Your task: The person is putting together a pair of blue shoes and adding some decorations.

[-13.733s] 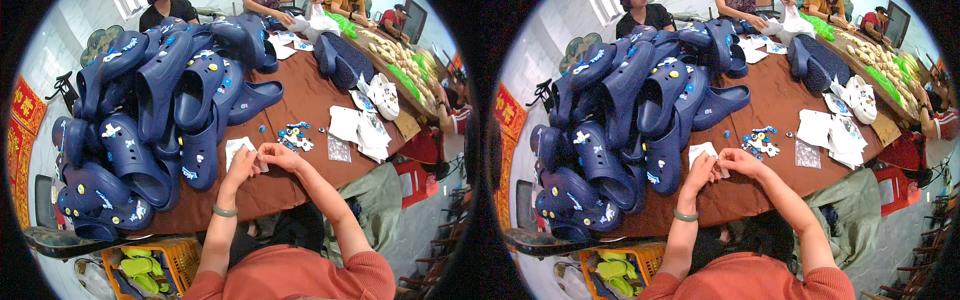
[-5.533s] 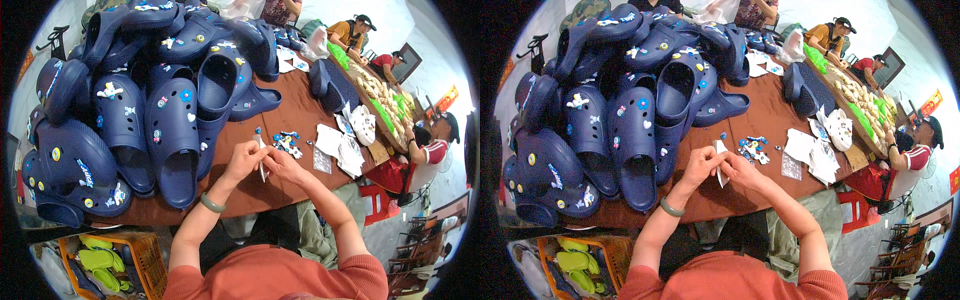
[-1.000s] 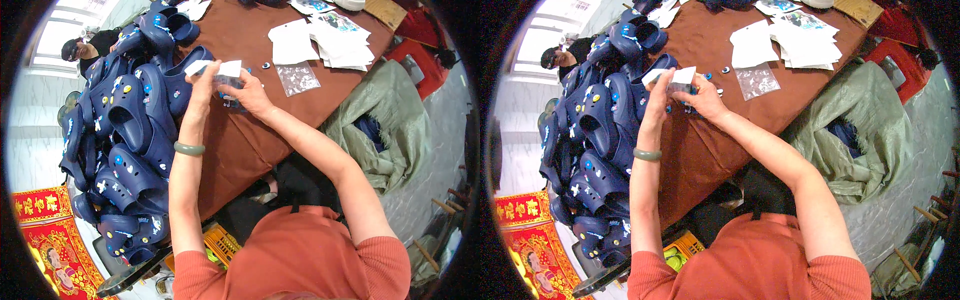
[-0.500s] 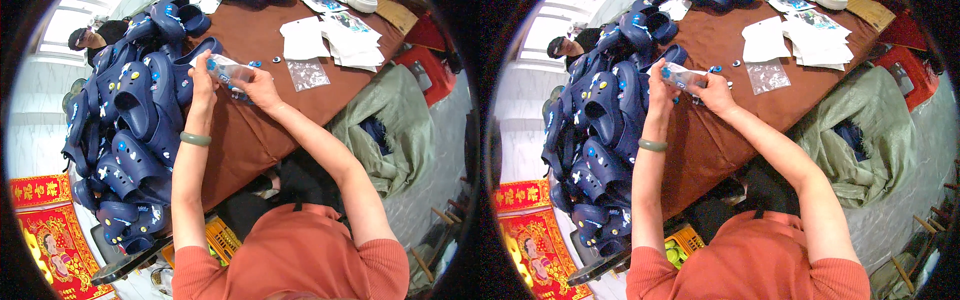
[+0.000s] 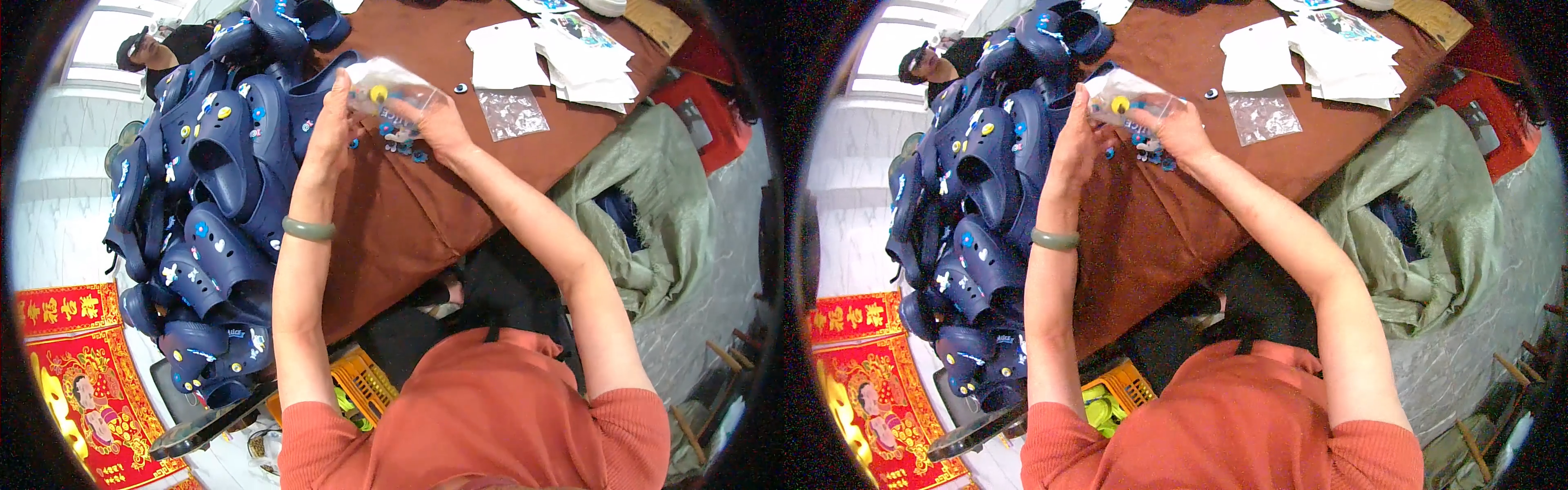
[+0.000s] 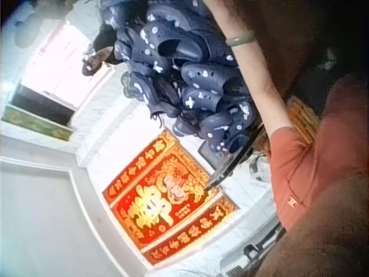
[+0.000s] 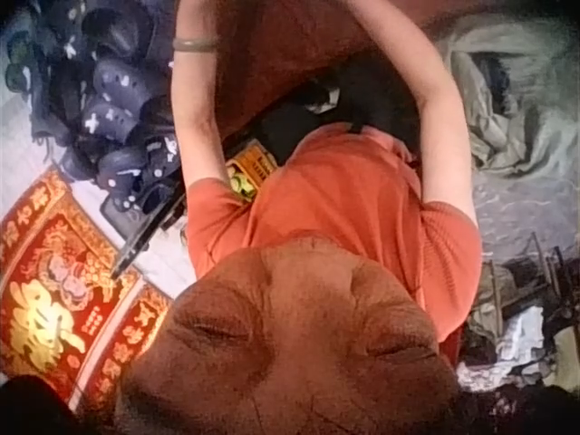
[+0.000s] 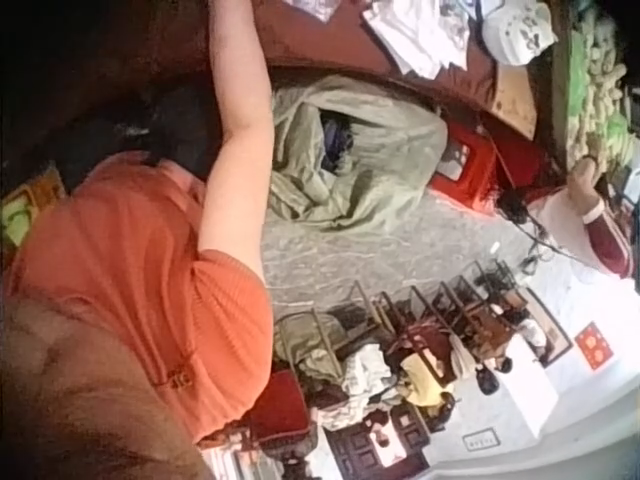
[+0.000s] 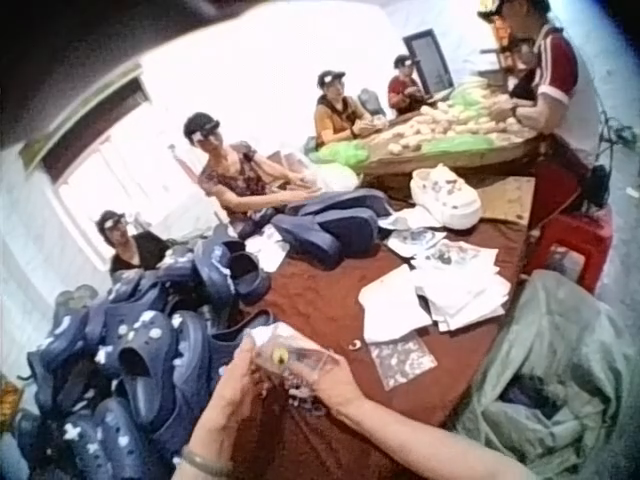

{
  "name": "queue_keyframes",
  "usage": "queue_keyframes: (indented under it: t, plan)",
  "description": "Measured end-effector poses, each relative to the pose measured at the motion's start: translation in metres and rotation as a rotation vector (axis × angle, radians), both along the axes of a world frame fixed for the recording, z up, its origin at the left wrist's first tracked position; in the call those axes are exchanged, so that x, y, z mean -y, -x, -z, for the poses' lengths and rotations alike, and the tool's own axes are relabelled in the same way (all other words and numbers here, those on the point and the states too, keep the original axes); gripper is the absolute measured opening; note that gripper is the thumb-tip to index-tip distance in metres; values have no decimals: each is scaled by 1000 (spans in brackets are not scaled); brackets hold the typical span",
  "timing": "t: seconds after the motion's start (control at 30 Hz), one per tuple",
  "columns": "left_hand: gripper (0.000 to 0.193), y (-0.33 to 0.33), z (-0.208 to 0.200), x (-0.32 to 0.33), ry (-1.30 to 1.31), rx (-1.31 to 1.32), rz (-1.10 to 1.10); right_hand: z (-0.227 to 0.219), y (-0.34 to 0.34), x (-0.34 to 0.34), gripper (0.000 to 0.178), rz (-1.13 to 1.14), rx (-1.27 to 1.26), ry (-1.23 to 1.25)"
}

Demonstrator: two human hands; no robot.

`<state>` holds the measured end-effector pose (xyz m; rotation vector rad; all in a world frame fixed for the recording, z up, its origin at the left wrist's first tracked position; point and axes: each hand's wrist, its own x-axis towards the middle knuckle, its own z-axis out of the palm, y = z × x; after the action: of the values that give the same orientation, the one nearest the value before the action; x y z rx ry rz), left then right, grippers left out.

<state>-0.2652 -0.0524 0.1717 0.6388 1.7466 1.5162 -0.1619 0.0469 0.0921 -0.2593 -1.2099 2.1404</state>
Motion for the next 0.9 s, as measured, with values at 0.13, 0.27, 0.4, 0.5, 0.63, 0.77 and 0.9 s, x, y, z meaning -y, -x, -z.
queue_keyframes:
  t: [0.13, 0.27, 0.4, 0.5, 0.63, 0.77, 0.9]
  plan:
    - [27, 2, 3, 20, -165, 5, -59, -8, 2, -6, 26, -193, -27, 240]
    - [17, 21, 13, 31, -206, -12, -283, 9, 11, -5, 29, -343, 28, 181]
    - [21, 36, 15, 40, -355, -69, -428, 1, 9, 4, 25, -409, -3, 356]
    - [20, 36, 6, 43, -343, -203, -375, 3, 8, -4, 27, -456, -59, 373]
    - [23, 26, -3, 32, -306, -140, -220, 5, 9, -3, 31, -467, -57, 195]
    - [20, 42, 2, 37, -210, -202, -165, -7, 6, 8, 33, -513, -2, 172]
    - [18, 34, 3, 23, -175, -407, -210, 8, 12, -7, 32, -473, -23, 280]
